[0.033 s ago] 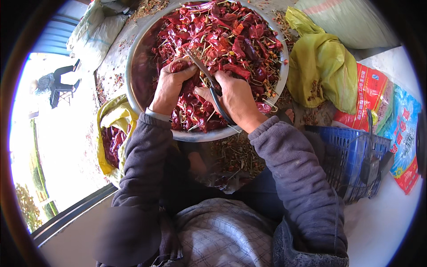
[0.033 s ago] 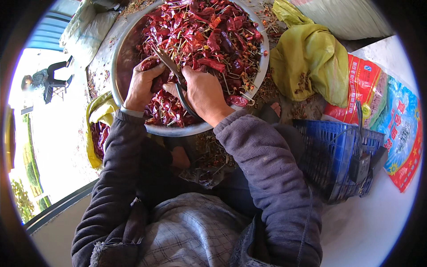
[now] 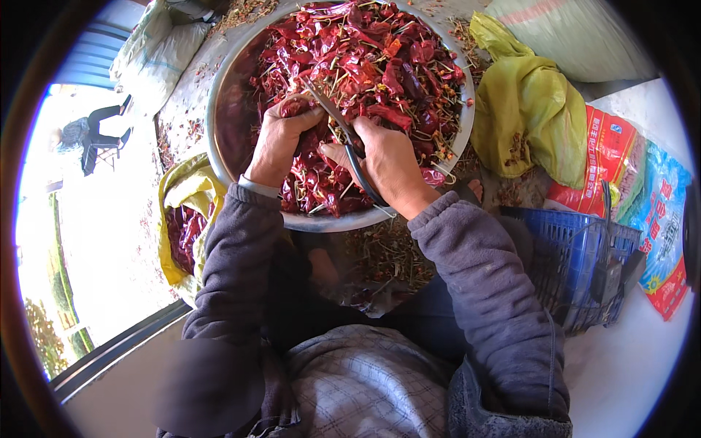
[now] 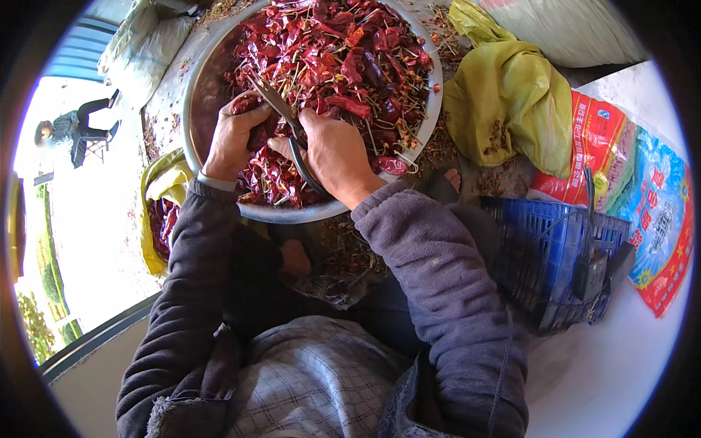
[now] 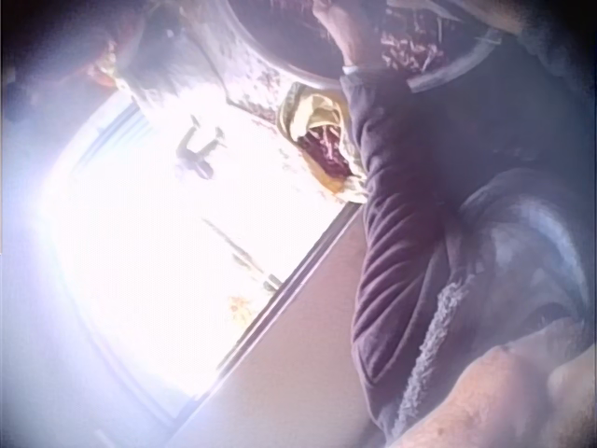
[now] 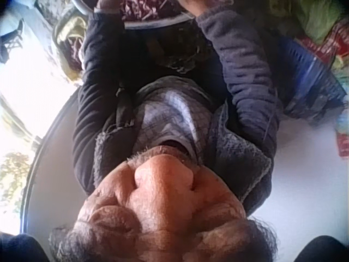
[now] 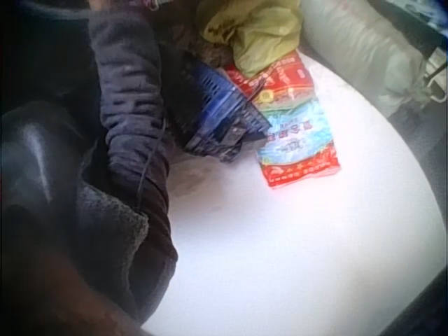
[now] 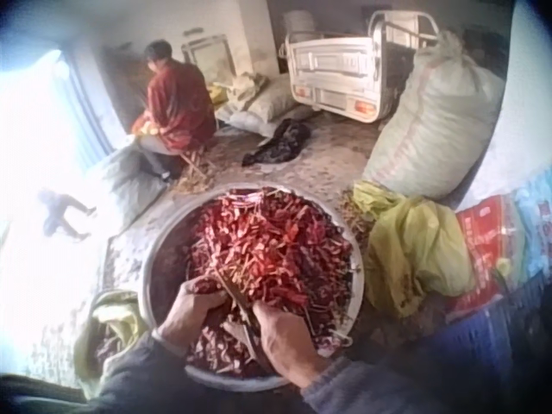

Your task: The person sits on the floor and uses scissors to trim the stems off dried red chili peppers in a metal bowl. The trimmed peppers are placed into a yellow sack beside the bowl.

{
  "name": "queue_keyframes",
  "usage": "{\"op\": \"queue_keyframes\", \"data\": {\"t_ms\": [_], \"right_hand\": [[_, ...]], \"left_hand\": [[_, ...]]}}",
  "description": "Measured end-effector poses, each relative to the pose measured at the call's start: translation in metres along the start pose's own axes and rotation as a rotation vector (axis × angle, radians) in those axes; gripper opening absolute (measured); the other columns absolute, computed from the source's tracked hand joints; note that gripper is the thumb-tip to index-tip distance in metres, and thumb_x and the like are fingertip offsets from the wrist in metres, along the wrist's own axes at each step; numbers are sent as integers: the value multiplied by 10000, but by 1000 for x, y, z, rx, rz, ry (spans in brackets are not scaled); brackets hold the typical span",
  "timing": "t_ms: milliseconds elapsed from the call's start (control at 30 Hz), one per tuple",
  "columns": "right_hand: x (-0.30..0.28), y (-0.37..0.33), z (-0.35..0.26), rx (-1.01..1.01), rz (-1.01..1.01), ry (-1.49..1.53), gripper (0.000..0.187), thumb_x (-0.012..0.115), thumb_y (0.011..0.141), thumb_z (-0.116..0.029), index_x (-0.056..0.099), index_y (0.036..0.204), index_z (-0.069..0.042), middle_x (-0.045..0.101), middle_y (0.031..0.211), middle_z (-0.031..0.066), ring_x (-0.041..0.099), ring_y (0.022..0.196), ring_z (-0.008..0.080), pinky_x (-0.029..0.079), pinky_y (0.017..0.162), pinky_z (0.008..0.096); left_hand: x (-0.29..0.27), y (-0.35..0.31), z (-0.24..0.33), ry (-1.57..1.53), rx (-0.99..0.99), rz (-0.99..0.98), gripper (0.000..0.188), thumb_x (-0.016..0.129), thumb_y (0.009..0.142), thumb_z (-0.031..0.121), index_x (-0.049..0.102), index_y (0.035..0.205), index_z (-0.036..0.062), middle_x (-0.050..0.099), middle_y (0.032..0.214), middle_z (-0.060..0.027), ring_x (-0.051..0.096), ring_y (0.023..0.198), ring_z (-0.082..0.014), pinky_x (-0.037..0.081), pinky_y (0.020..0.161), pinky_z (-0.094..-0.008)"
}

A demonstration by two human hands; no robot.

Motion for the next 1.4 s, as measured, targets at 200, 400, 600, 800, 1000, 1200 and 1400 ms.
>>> {"op": "queue_keyframes", "data": {"t_ms": [200, 400, 600, 800, 1000, 1200, 1400], "right_hand": [[30, -24, 10, 359, -290, 792, 502, 643, 980, -540, 584, 894, -49, 550, 665, 21, 524, 520, 138, 428, 510, 300], [44, -65, -9, 535, -307, 1258, 487, 617, 983, -575, 547, 931, -95, 502, 714, -27, 485, 551, 64, 405, 482, 230], [16, -95, -33, 114, 13, 201, 427, 778, 892, -425, 610, 900, -32, 637, 670, 178, 653, 587, 364, 490, 557, 456], [25, -153, -52, 1, 7, -97, 448, 774, 895, -419, 561, 880, -25, 579, 631, 189, 607, 592, 413, 469, 537, 456], [42, -199, -51, -9, -7, -71, 475, 771, 899, -426, 523, 821, -28, 567, 606, 208, 594, 573, 427, 464, 524, 475], [65, -202, -28, 128, -104, 131, 590, 680, 911, -602, 609, 912, -17, 654, 725, 246, 663, 699, 460, 505, 619, 504], [71, -201, -24, 124, -124, 77, 711, 639, 883, -699, 597, 964, 6, 667, 776, 266, 663, 761, 491, 520, 667, 535]], "left_hand": [[7, -12, 7, 120, 36, -71, 105, 705, 922, 51, 734, 1017, 18, 718, 898, -12, 636, 795, -82, 510, 742, -247], [8, -46, -7, 20, 6, -70, 89, 708, 930, 55, 681, 1013, 39, 679, 922, 3, 617, 861, -80, 502, 798, -265], [7, -102, -46, -480, -7, -47, 202, 692, 957, 81, 686, 1149, 21, 730, 1016, -53, 689, 858, -162, 562, 786, -310], [-5, -161, -88, -501, -205, -10, 152, 648, 1002, 147, 693, 1108, 48, 720, 954, -18, 670, 735, -126, 566, 682, -281], [-13, -197, -112, -447, -201, 90, 84, 678, 926, 38, 707, 997, 4, 684, 835, -12, 606, 691, -109, 490, 661, -259], [-18, -195, -126, -529, -164, 119, 79, 686, 936, 62, 713, 997, 20, 692, 852, -11, 611, 693, -110, 495, 667, -267], [-23, -192, -125, -465, -141, 61, 116, 647, 965, 63, 692, 1056, 8, 712, 927, -41, 674, 771, -148, 573, 741, -313]]}}
Point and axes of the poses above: each hand's wrist, its own y-axis towards the middle knuckle, its own x-axis out of the palm, z = x × y, the point moved 9 cm from there along y, towards the middle knuckle
